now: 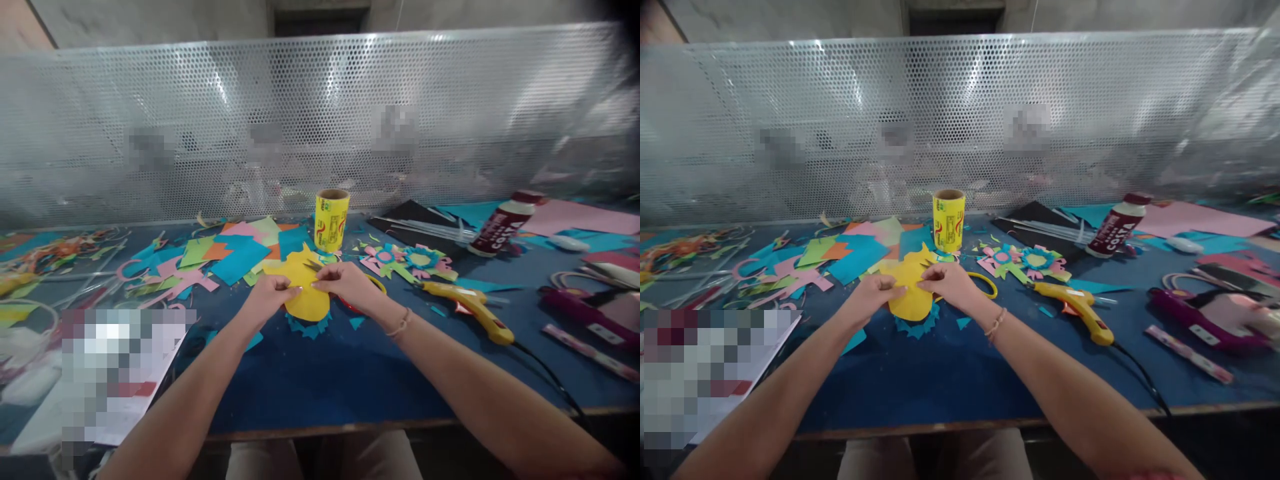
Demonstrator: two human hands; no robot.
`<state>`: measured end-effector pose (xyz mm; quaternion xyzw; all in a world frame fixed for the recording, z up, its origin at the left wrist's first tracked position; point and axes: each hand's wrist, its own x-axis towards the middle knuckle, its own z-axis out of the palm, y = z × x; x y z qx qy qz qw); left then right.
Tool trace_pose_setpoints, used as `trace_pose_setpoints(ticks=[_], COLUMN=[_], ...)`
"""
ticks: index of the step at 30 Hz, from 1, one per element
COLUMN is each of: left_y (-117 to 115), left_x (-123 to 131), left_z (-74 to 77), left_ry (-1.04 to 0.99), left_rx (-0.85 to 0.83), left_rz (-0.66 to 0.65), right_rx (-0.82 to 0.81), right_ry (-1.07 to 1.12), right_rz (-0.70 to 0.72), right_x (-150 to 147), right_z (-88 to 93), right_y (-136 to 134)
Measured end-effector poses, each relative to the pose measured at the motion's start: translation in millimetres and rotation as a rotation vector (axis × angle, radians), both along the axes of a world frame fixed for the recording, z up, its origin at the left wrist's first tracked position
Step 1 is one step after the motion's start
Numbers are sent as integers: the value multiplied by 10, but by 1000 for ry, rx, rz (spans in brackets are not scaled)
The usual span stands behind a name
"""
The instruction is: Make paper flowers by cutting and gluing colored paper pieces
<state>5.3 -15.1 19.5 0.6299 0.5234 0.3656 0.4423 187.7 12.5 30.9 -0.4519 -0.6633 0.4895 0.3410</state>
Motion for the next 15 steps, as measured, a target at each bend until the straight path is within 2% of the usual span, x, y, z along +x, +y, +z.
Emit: trace_pose_setpoints(ticks=[4,7,10,15], left_y=[2,9,28,41], left_x=[-25,-36,-32,0], left_z=[54,71,67,105], left_ry=[60,166,229,276], left_rx=[-131,-122,-109,-180], left_rz=[-66,-83,-40,35], right_rx=[59,115,184,215], right_ry=[-98,-165,-231,-310], right_rz=[16,40,1,-29], right_x=[50,69,48,3], right_z=[-77,-130,-161,-191], right_y=[24,29,23,32])
